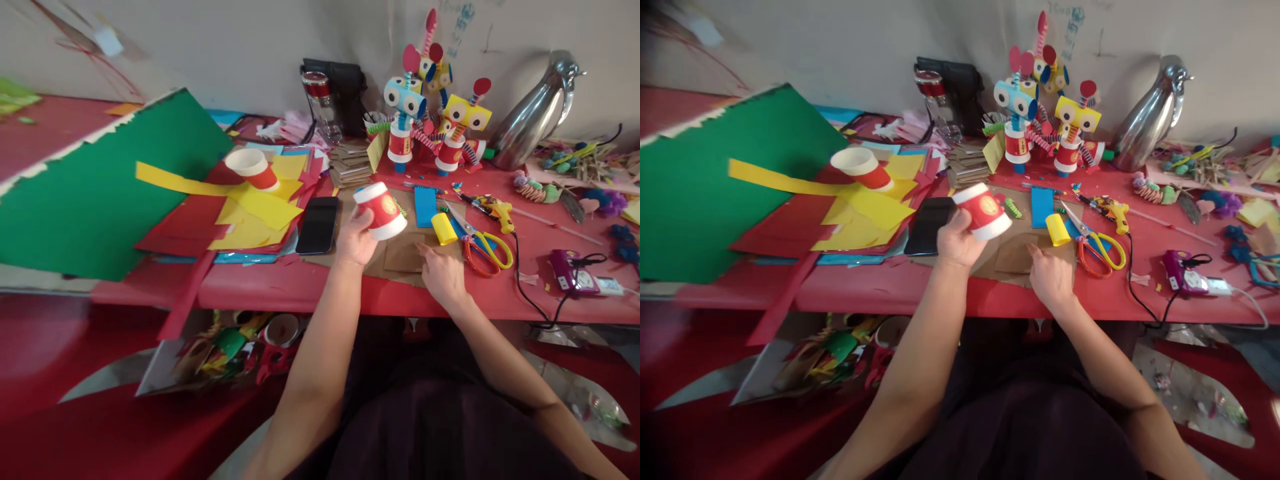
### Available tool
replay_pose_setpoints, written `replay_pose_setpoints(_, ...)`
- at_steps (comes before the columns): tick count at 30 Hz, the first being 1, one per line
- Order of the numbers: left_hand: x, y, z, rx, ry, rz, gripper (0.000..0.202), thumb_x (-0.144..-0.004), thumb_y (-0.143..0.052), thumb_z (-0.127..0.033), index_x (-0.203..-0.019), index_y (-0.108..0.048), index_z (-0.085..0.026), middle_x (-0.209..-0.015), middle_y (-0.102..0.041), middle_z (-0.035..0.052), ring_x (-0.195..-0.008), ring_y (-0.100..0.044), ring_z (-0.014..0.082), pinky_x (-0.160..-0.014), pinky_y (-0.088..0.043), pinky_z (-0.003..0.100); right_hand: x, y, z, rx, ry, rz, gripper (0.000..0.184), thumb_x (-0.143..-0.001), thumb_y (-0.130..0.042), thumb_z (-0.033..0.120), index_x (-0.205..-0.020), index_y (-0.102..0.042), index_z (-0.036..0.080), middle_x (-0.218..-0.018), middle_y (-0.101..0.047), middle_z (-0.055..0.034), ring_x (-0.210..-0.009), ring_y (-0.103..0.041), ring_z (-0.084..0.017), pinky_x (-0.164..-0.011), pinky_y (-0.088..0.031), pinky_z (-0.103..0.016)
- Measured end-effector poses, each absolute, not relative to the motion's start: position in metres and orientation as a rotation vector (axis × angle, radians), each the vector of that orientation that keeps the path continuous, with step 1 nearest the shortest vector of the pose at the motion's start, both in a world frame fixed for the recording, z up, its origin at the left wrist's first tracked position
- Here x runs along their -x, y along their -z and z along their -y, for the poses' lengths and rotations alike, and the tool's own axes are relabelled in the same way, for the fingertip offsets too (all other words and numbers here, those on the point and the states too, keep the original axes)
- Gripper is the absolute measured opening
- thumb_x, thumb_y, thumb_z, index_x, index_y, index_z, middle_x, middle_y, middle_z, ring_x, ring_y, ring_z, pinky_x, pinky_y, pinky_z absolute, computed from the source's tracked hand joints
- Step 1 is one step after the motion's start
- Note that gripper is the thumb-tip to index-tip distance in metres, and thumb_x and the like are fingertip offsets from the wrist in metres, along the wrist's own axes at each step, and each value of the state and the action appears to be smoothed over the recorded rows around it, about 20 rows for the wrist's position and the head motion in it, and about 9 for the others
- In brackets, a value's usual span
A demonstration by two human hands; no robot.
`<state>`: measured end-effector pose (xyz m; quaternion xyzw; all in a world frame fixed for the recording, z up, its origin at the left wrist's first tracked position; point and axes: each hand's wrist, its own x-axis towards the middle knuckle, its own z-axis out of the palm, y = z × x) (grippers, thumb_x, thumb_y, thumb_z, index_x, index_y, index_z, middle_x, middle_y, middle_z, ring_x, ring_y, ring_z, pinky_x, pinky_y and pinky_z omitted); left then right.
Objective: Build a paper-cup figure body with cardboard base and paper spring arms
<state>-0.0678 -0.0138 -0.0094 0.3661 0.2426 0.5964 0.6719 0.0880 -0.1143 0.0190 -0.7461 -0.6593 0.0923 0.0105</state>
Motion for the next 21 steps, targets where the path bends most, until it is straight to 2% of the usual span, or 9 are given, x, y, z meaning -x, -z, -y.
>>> replay_pose_setpoints(4,0.063,0.019,0.022,-1.011,-1.130,-0.634,0.063,-0.053,-0.094,-0.045,-0.108,-0.070,-0.025,-0.106,-0.075,0.0047,-0.116,-0.066,0.0323,-0.103,-0.051,0.047,-0.108,-0.015,0.124,2.190,-0.249,1.914,0.047,-0.096,-0.044,0.012,-0.134,-0.067,0.028,-0.117,-0.078,-0.0096,-0.087,-0.077,-0.025,-0.071,-0.058,-0.032)
replay_pose_setpoints(8,0.068,0.022,0.029,-1.189,-1.031,-0.728,0.071,-0.052,-0.096,-0.044,-0.114,-0.067,-0.025,-0.115,-0.073,0.0057,-0.115,-0.065,0.0310,-0.102,-0.051,0.046,-0.142,-0.009,0.134,1.885,-0.223,1.720,0.038,-0.097,-0.042,0.016,-0.118,-0.074,0.020,-0.102,-0.080,-0.0102,-0.085,-0.075,-0.023,-0.075,-0.058,-0.032)
replay_pose_setpoints(11,0.071,0.024,0.031,-1.342,-0.964,-0.804,0.075,-0.053,-0.095,-0.044,-0.118,-0.063,-0.025,-0.121,-0.070,0.0067,-0.118,-0.063,0.0309,-0.104,-0.050,0.048,-0.165,-0.006,0.137,1.760,-0.177,1.629,0.036,-0.096,-0.043,0.020,-0.109,-0.077,0.020,-0.091,-0.079,-0.0085,-0.080,-0.074,-0.022,-0.076,-0.058,-0.034)
replay_pose_setpoints(14,0.071,0.026,0.031,-1.486,-0.889,-0.835,0.076,-0.056,-0.093,-0.047,-0.121,-0.061,-0.025,-0.125,-0.068,0.0083,-0.121,-0.061,0.0323,-0.105,-0.049,0.050,-0.179,-0.009,0.136,1.735,-0.161,1.604,0.036,-0.094,-0.043,0.020,-0.102,-0.078,0.022,-0.089,-0.079,-0.0073,-0.083,-0.073,-0.023,-0.079,-0.058,-0.036)
replay_pose_setpoints(21,0.071,0.023,0.038,-1.675,-0.801,-0.855,0.072,-0.066,-0.086,-0.046,-0.128,-0.056,-0.025,-0.134,-0.062,0.0104,-0.128,-0.056,0.0338,-0.112,-0.042,0.053,-0.197,-0.026,0.126,1.974,-0.185,1.526,0.036,-0.091,-0.046,0.017,-0.106,-0.079,0.022,-0.095,-0.081,-0.0068,-0.087,-0.074,-0.022,-0.083,-0.055,-0.034)
